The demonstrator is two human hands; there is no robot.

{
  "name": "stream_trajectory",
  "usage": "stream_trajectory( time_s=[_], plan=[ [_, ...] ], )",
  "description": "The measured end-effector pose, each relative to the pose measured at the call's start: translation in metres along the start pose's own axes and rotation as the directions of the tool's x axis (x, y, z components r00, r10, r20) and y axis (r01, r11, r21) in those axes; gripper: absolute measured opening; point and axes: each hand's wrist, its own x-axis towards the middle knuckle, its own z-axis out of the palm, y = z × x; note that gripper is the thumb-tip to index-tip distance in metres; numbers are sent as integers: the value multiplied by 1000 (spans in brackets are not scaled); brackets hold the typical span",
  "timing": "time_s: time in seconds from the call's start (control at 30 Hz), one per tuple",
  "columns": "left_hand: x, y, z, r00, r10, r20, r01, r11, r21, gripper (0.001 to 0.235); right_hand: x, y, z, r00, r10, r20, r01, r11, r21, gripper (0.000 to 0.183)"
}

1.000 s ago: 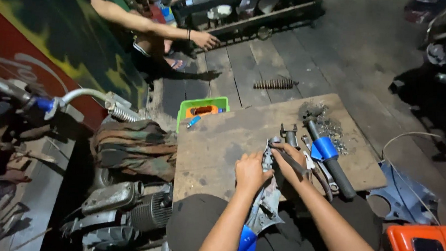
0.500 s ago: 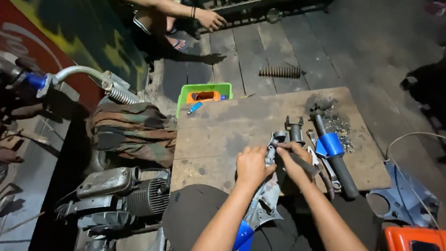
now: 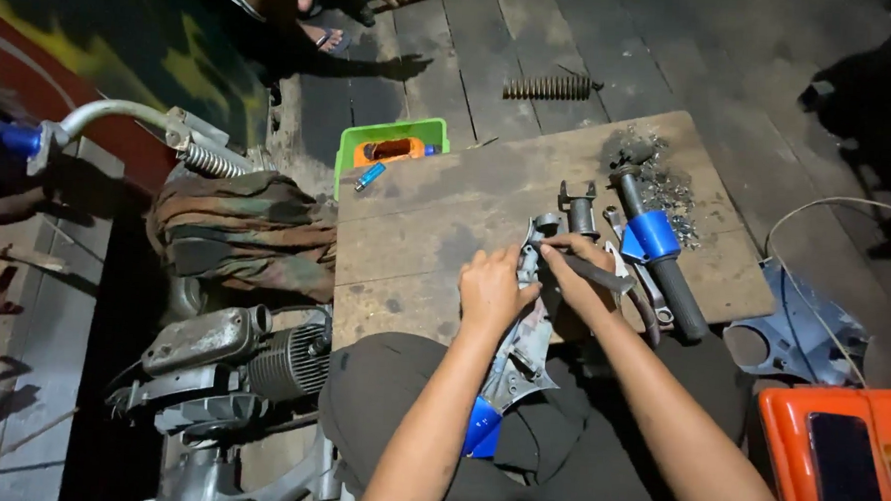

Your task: Cleaning and scraping residue from a motorcycle engine casing using a small hand tool.

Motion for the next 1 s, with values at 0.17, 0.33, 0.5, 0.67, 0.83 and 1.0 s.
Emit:
stream_trajectory(
  time_s=[0.17, 0.33, 0.5, 0.67, 0.83, 1.0],
  plan=[
    [1, -1, 0, 1000, -4, 0, 4, 1000, 30, 73, 5, 4, 0, 993, 113, -45, -107, 988, 113, 10],
    [1, -2, 3, 1000, -1, 22, 1, 1000, 7, 74, 5, -3, 1, 993, 104, -56, -103, 994, 24, 12],
    [1, -1, 2, 1000, 3, 15, -3, 999, 33, 74, 8, 1, 8, 997, 49, -59, -54, 996, -75, 9],
    [2, 0, -1, 1000, -7, 26, 6, 1000, 17, 73, 25, 25, 6, 966, 258, -12, -258, 965, -52, 19],
    [-1, 0, -2, 999, -10, 38, 9, 1000, 14, 73, 45, 48, 10, 942, 337, 0, -336, 939, -70, 20],
    [2, 1, -5, 999, -18, 35, 18, 1000, 11, 71, 57, 18, 5, 865, 498, -59, -494, 867, 62, 17]
  ],
)
